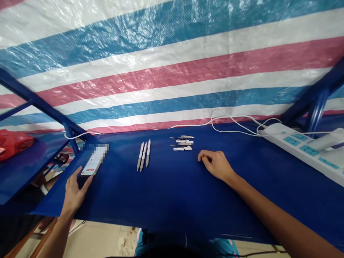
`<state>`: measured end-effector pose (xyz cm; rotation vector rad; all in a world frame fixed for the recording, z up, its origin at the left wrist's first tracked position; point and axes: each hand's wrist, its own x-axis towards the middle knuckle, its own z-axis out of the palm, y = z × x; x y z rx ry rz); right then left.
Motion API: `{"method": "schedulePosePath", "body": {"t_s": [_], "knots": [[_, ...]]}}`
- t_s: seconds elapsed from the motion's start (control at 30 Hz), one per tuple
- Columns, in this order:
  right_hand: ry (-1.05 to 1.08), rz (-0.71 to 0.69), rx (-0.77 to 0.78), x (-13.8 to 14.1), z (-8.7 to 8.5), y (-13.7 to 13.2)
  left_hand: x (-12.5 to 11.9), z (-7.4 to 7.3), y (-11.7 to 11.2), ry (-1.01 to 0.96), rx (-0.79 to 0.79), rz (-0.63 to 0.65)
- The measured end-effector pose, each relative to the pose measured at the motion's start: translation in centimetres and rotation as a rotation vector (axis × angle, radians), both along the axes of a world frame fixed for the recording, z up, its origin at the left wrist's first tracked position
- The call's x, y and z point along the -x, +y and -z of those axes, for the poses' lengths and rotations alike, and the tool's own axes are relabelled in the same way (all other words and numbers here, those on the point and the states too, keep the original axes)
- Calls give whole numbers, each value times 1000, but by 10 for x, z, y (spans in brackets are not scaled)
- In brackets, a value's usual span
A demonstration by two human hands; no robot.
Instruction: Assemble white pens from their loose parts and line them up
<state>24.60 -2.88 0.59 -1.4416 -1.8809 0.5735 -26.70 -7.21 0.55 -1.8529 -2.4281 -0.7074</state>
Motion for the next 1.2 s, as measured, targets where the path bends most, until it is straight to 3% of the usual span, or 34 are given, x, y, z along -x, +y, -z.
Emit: {"method": "schedulePosePath", "body": {"t_s": [0.1, 0.2, 0.33, 0.4, 0.57, 0.7, 0.8, 0.93, 1.07, 1.2], "knots": [[-55, 2, -14, 3, 2, -1, -6, -4, -5, -17, -79, -17], [-117, -7, -30, 4, 5, -2, -19, -9, -11, 49, -167, 58], [-149, -7, -43, 4, 8, -3, -55, -10, -11, 76, -252, 189], [-148, -6, -49, 4, 8, -1, -86, -8, -7, 52, -259, 357], [-91, 23, -3, 3, 5, 10, -180, -14, 14, -102, -103, 938], [-15, -13, 97, 3, 0, 28, -239, -30, 50, -170, -105, 1171], [63, 5, 94, 3, 0, 40, -268, -30, 84, -180, -133, 1204], [163, 1, 74, -1, 6, 46, -290, -8, 113, -235, -206, 1087], [147, -58, 82, -8, 11, 46, -296, 12, 117, -260, -269, 1038], [42, -113, 52, -11, 10, 44, -295, 18, 116, -197, -314, 1037]]}}
